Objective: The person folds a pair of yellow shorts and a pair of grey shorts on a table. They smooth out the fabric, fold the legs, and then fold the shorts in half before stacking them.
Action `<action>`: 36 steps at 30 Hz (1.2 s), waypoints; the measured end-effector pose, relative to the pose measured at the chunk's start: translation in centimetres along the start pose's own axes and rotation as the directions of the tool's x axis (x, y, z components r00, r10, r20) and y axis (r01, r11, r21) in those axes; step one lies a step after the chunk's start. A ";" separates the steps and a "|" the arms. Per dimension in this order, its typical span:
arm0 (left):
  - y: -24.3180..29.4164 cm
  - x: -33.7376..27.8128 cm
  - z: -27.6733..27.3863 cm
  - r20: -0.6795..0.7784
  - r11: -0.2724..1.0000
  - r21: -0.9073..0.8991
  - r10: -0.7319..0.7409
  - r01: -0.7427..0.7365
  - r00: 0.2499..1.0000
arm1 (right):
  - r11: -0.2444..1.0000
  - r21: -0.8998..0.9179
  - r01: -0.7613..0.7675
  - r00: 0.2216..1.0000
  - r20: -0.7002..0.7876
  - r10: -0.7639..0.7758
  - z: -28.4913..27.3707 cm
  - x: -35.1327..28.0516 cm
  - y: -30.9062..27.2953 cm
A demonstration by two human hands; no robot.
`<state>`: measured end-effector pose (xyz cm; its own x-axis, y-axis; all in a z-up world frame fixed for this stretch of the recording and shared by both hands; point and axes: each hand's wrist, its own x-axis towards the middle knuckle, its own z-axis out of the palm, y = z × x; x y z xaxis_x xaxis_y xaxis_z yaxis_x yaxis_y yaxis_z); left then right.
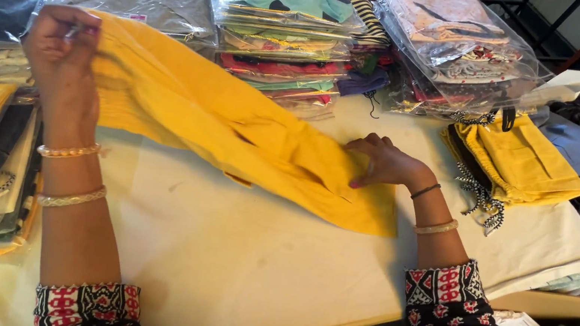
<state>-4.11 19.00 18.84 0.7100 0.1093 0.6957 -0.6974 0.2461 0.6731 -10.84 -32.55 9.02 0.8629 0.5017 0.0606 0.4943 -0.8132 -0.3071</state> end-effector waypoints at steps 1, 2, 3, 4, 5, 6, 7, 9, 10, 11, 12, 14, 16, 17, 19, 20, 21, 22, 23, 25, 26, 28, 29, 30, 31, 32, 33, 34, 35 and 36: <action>0.0 -0.1 -1.1 0.001 1.000 0.004 -0.002 0.002 1.000 | 1.000 0.004 0.001 1.000 0.001 -0.001 0.2 0.1 0.1; 0.0 -0.1 -2.2 -0.002 0.985 0.166 -0.039 0.039 0.999 | 0.993 0.061 -0.101 0.994 0.052 0.098 0.3 0.3 0.3; 0.0 -0.2 -3.4 -0.010 0.944 0.323 -0.075 0.074 0.997 | 0.973 0.109 -0.204 0.975 0.110 0.192 0.5 0.4 0.4; 0.7 -0.5 -3.6 -0.010 0.943 0.326 -0.076 0.075 0.997 | 0.973 0.112 -0.203 0.975 0.111 0.191 1.3 0.5 1.8; 1.3 -0.8 -3.8 0.008 0.741 0.662 -0.161 0.115 0.987 | 0.963 0.198 -0.183 0.981 0.101 0.166 2.0 0.5 3.3; 2.0 -1.0 -3.9 -0.007 0.426 0.897 -0.245 0.114 0.970 | 0.946 0.282 -0.162 0.986 0.089 0.142 2.6 0.6 4.8; 1.9 -1.1 -4.3 -0.006 0.427 0.897 -0.246 0.114 0.969 | 0.945 0.282 -0.163 0.986 0.089 0.143 2.4 0.4 5.4; 1.9 -1.3 -5.1 -0.133 -0.202 0.978 -0.445 0.045 0.885 | 0.997 0.067 -0.041 0.971 -0.231 0.056 2.1 0.1 6.6; 2.0 -1.3 -4.8 -0.134 -0.203 0.978 -0.446 0.045 0.885 | 0.997 0.068 -0.041 0.972 -0.230 0.056 1.9 0.1 6.8; 2.1 -1.4 -4.6 -0.147 -0.281 0.960 -0.495 0.002 0.857 | 0.965 0.229 -0.124 0.939 -0.288 0.189 1.7 0.1 7.0; 2.2 -1.4 -4.4 -0.164 -0.354 0.934 -0.540 -0.045 0.826 | 0.901 0.389 -0.189 0.890 -0.320 0.325 1.5 0.2 7.3; 1.8 -1.8 -2.5 -0.099 -0.315 0.944 -0.564 -0.103 0.820 | 0.898 0.402 -0.179 0.893 -0.316 0.320 1.1 0.2 5.7; -0.3 -2.1 -0.8 -0.033 -0.273 0.949 -0.584 -0.157 0.811 | 0.896 0.412 -0.167 0.897 -0.314 0.312 0.9 0.5 3.7; -1.9 -2.2 -0.2 0.078 -0.096 0.977 -0.669 -0.191 0.739 | 0.929 0.351 -0.115 0.949 -0.237 0.207 1.0 0.7 2.3; -4.3 -3.2 2.1 0.199 0.084 0.976 -0.727 -0.202 0.657 | 0.954 0.296 -0.054 0.984 -0.148 0.101 1.1 1.0 -0.8; -5.0 -4.0 3.7 0.283 0.171 0.956 -0.753 -0.237 0.595 | 0.984 0.176 -0.001 0.995 -0.096 0.018 1.2 1.0 -2.6; -5.8 -4.7 5.4 0.367 0.260 0.928 -0.765 -0.267 0.529 | 0.997 0.055 0.060 0.998 -0.033 -0.058 1.1 1.1 -4.4; -7.5 -5.7 5.4 0.366 0.260 0.928 -0.765 -0.266 0.530 | 0.997 0.054 0.061 0.998 -0.033 -0.059 1.2 1.1 -4.7; -9.2 -6.6 5.5 0.395 0.262 0.915 -0.740 -0.307 0.544 | 0.992 0.037 0.124 0.992 -0.008 -0.124 1.4 1.2 -5.0; -11.5 -7.4 5.0 0.425 0.265 0.899 -0.715 -0.348 0.555 | 0.982 0.020 0.187 0.982 0.019 -0.188 1.6 1.2 -4.8; -12.0 -7.3 4.4 0.440 0.274 0.892 -0.703 -0.359 0.559 | 0.992 0.022 0.123 0.991 0.058 -0.124 1.8 1.3 -4.3; -11.7 -6.5 3.9 0.452 0.279 0.887 -0.690 -0.369 0.565 | 0.998 0.020 0.062 0.993 0.098 -0.064 1.8 1.4 -3.0; -11.0 -5.9 3.8 0.455 0.302 0.889 -0.671 -0.345 0.585 | 0.998 0.059 0.033 0.999 0.002 -0.033 1.8 1.4 -2.3; -10.3 -5.3 3.8 0.457 0.326 0.889 -0.652 -0.321 0.605 | 0.995 0.101 0.006 0.996 -0.093 0.003 1.7 1.4 -1.5; -8.8 -4.9 4.4 0.456 0.325 0.890 -0.653 -0.320 0.604 | 0.995 0.102 0.007 0.996 -0.091 0.002 1.4 1.3 -1.5; -7.3 -4.4 5.0 0.496 0.378 0.865 -0.541 -0.330 0.679 | 0.978 0.193 0.079 0.959 -0.282 -0.022 1.0 1.3 -1.5; -5.7 -4.1 5.6 0.522 0.427 0.835 -0.418 -0.347 0.743 | 0.949 0.266 0.166 0.886 -0.462 -0.025 0.7 1.2 -1.4; -4.9 -3.9 6.4 0.521 0.426 0.836 -0.420 -0.345 0.743 | 0.949 0.268 0.167 0.887 -0.461 -0.026 0.5 1.3 -1.5; -3.9 -3.8 7.1 0.511 0.468 0.820 -0.338 -0.330 0.790 | 0.950 0.301 0.079 0.839 -0.535 0.099 0.5 1.3 -1.7; -3.0 -3.6 7.8 0.493 0.509 0.800 -0.256 -0.318 0.831 | 0.940 0.341 -0.005 0.771 -0.597 0.221 0.4 1.4 -1.8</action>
<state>-5.34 10.30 16.25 0.7204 -0.4473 0.5301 -0.6591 -0.6795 0.3222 -10.54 -30.28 9.31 0.8369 0.0312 0.5464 0.4249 -0.6662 -0.6128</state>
